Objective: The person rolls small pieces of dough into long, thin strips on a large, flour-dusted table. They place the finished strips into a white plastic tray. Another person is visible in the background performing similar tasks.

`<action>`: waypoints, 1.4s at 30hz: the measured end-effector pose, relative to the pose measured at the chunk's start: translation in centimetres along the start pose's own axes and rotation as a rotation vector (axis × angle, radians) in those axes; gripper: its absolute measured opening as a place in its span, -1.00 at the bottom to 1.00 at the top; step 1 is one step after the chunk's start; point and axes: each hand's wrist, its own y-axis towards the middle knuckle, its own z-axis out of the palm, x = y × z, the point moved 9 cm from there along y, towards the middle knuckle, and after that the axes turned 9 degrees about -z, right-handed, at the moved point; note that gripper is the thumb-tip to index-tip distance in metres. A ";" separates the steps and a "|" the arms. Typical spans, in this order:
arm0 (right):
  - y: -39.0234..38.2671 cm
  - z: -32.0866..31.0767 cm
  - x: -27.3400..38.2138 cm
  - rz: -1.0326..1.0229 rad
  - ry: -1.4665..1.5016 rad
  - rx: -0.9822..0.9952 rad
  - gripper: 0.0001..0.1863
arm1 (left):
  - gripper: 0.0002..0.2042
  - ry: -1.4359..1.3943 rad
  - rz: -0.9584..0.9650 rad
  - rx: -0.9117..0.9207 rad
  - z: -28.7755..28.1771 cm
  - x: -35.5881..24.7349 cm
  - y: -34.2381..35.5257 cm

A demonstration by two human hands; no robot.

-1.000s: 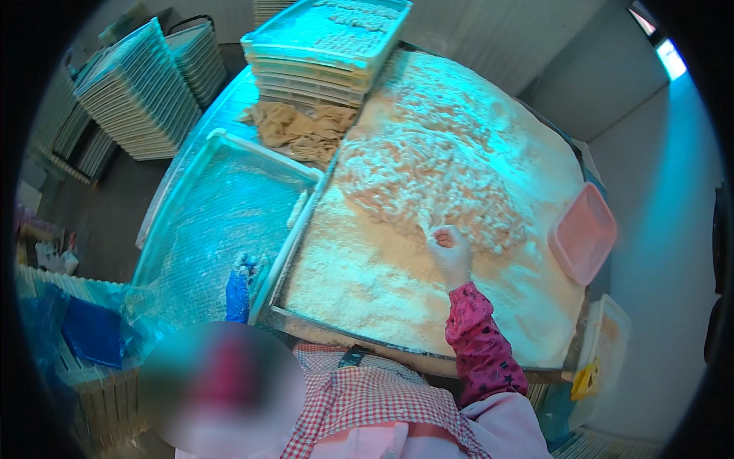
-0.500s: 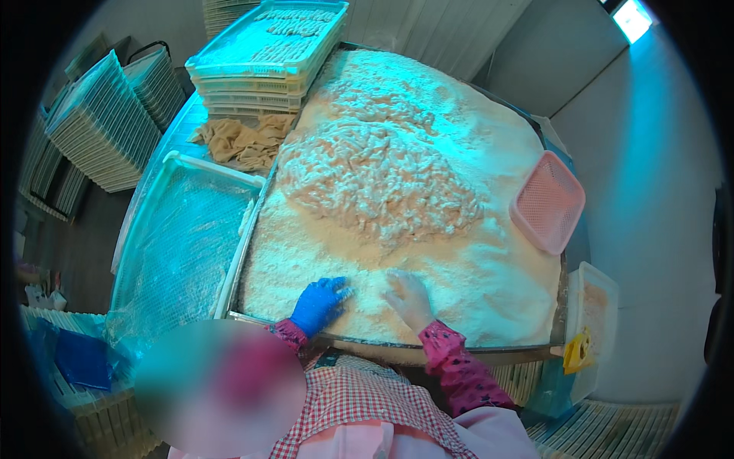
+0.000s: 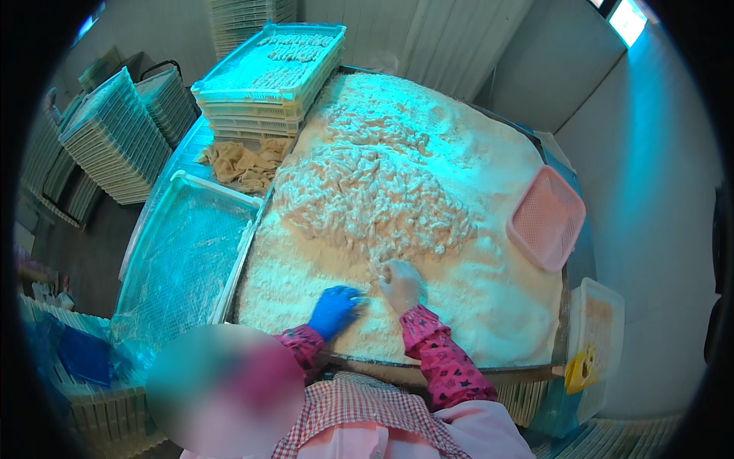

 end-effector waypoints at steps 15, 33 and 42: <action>-7.4 -0.1 1.4 0.174 0.086 0.141 -0.58 | -0.68 -0.354 -0.310 -0.086 1.9 3.3 -1.2; -7.2 2.4 -2.8 0.410 0.486 0.166 -0.77 | -0.58 0.142 -0.022 0.262 -1.3 2.0 -3.5; -5.5 -3.8 -1.7 0.354 0.667 -0.337 -0.56 | -0.62 -1.582 -0.750 0.241 3.5 4.2 -3.5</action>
